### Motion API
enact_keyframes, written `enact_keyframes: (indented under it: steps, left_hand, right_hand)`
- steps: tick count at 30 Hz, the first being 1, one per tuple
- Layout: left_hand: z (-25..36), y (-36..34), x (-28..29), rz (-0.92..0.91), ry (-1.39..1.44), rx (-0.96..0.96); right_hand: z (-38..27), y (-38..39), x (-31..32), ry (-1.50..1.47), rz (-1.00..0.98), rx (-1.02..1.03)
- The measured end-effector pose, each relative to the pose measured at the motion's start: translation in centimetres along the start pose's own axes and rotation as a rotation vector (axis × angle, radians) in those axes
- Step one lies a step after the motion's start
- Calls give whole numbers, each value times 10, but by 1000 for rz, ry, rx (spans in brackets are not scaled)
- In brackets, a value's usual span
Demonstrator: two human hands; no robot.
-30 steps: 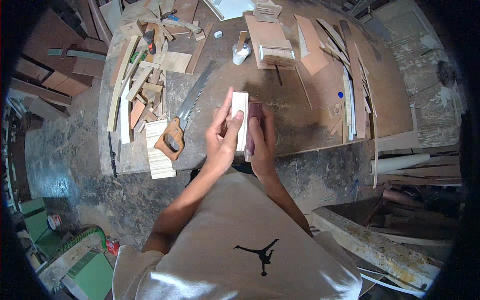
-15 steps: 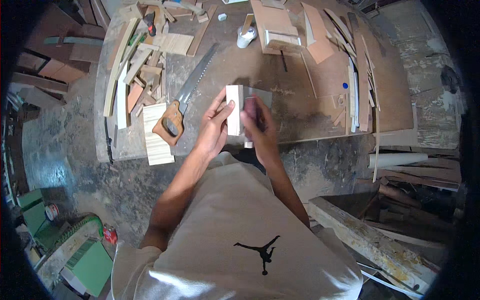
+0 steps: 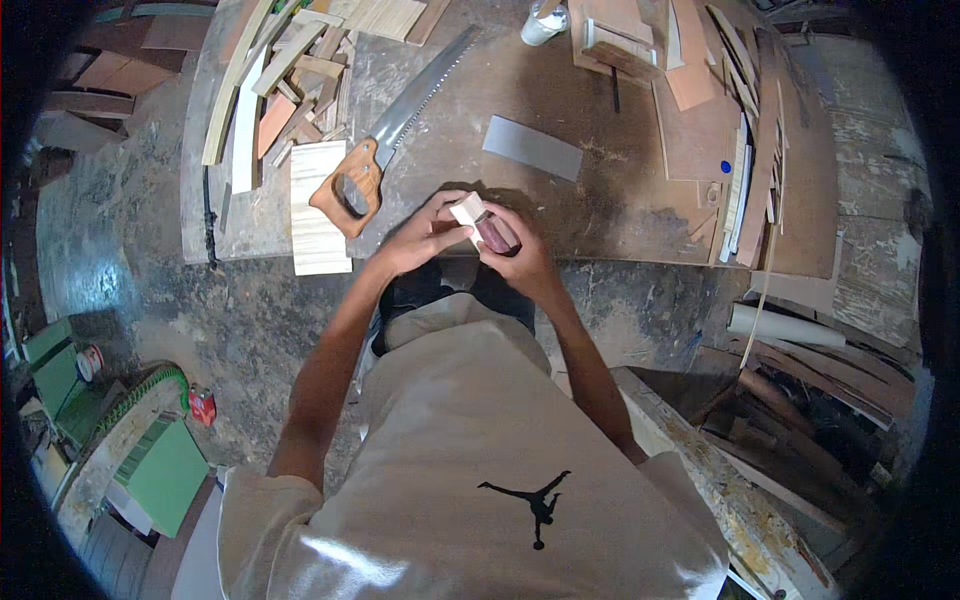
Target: Using a hand saw to cut a small block of wood and then smoothing it with a sanding block.
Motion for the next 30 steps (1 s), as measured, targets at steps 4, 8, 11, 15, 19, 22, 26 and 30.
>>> enact_keyframes:
  steps: [4,8,11,15,19,22,26,30]
  left_hand:
    - [11,-7,10,47,-535,-266]
    - [7,-20,6,165,-1021,-537]
    - [-5,-27,2,256,-1130,-586]
    - [-12,-30,6,291,-1048,-545]
    - [-13,-32,7,290,-1046,-525]
    - [-12,-33,6,295,-1050,-517]
    - [-10,-31,5,309,-1000,-466]
    - [-11,-34,8,289,-1040,-481]
  right_hand:
    - [6,-14,26,372,-188,109]
    - [12,-31,45,590,-321,322]
    - [31,-30,45,640,-338,353]
    - [29,-17,42,513,-146,220]
    - [33,-11,40,773,-100,308]
    - [33,-9,39,782,-106,324]
    - [36,-9,47,672,-134,294]
    - [40,-15,36,567,-78,347]
Point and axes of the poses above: each hand's wrist, its own y-axis away from the middle knuckle, its own x-axis out of the back of the hand, z = x × y, the point moved 1 cm from there along -y, towards the middle knuckle, and after that the axes turned 3 degrees about x, right-handed, at the moved point
